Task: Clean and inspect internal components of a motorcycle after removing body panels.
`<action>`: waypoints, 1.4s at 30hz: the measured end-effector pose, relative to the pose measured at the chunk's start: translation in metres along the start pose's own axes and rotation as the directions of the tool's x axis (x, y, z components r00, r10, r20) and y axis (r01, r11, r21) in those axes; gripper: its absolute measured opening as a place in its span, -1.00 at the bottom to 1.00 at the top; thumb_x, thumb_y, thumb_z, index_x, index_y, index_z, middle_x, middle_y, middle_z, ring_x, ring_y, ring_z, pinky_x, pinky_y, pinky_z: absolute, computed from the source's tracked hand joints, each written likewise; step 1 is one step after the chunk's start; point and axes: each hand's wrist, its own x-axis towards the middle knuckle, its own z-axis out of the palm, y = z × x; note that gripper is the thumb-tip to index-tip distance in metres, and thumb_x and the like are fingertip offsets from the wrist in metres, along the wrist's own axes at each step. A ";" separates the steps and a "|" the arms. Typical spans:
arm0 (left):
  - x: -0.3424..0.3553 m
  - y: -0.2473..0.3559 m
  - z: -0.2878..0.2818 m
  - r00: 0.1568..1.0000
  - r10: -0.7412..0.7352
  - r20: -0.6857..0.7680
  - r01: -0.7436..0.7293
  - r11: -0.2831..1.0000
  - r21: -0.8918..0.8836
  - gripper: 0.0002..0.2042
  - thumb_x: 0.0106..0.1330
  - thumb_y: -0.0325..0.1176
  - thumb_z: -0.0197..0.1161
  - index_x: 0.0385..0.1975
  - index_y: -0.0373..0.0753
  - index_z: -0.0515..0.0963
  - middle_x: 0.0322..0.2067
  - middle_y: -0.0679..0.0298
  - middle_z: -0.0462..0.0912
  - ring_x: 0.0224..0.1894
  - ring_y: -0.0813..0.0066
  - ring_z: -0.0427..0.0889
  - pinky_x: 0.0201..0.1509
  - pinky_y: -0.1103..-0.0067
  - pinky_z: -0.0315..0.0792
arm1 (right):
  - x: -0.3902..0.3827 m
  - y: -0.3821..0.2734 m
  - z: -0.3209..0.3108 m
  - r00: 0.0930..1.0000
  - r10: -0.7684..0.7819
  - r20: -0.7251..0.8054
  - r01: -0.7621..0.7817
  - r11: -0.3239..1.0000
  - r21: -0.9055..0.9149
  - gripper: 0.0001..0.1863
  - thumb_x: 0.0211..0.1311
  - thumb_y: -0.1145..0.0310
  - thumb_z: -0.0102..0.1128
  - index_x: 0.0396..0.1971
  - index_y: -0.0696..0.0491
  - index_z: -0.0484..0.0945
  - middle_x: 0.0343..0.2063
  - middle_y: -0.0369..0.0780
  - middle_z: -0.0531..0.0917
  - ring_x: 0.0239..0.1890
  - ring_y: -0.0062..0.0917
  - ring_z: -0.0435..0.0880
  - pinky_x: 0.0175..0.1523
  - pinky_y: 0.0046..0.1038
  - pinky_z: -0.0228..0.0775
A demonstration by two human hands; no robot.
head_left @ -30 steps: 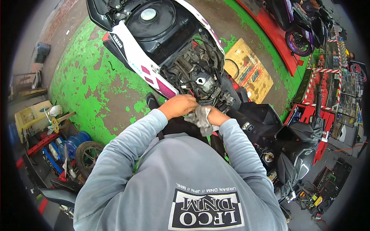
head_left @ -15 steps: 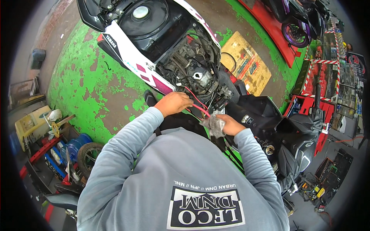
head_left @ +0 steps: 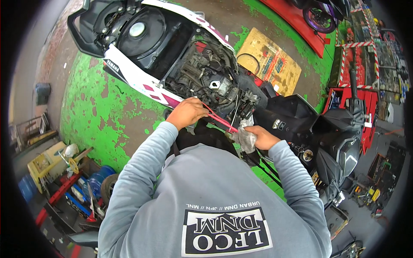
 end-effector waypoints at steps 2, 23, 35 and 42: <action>0.004 -0.001 -0.001 0.995 -0.100 0.023 0.101 0.995 -0.024 -0.81 0.22 -0.27 0.41 -0.23 -0.18 0.76 -0.32 0.25 0.73 -0.17 0.20 0.65 0.02 0.33 0.55 | -0.014 -0.006 -0.010 0.997 0.059 0.047 -0.065 0.988 0.142 -0.60 0.30 0.53 0.15 0.15 0.14 0.60 -0.02 -0.11 0.75 0.01 -0.45 0.70 0.16 -0.42 0.49; 0.058 0.057 -0.042 0.986 -0.068 0.151 0.089 0.986 -0.139 -0.82 0.26 -0.33 0.38 -0.23 -0.27 0.72 -0.39 0.12 0.69 -0.27 0.05 0.67 -0.13 0.25 0.55 | 0.075 -0.033 -0.001 0.978 -0.198 -0.072 0.194 0.979 -0.057 -0.69 0.25 0.40 0.21 -0.03 0.16 0.64 -0.15 0.02 0.74 -0.03 -0.04 0.72 0.10 -0.14 0.52; 0.049 0.057 -0.037 0.991 0.010 0.132 0.001 0.996 -0.084 -0.82 0.27 -0.29 0.39 -0.24 -0.25 0.75 -0.41 0.15 0.70 -0.32 0.12 0.66 -0.18 0.29 0.56 | 0.060 -0.035 -0.004 0.975 0.175 0.136 -0.221 0.795 0.565 -0.66 0.39 0.43 0.14 0.12 0.13 0.60 -0.15 -0.16 0.74 -0.19 -0.43 0.73 -0.06 -0.36 0.57; 0.045 0.055 -0.043 0.984 -0.114 0.133 0.128 0.987 -0.098 -0.82 0.23 -0.34 0.39 -0.25 -0.28 0.74 -0.39 0.10 0.70 -0.29 0.06 0.68 -0.15 0.26 0.55 | 0.076 -0.032 0.009 0.980 -0.169 -0.105 0.155 0.980 -0.123 -0.62 0.21 0.41 0.19 0.03 0.14 0.61 -0.16 0.08 0.72 -0.03 0.04 0.68 0.10 -0.10 0.49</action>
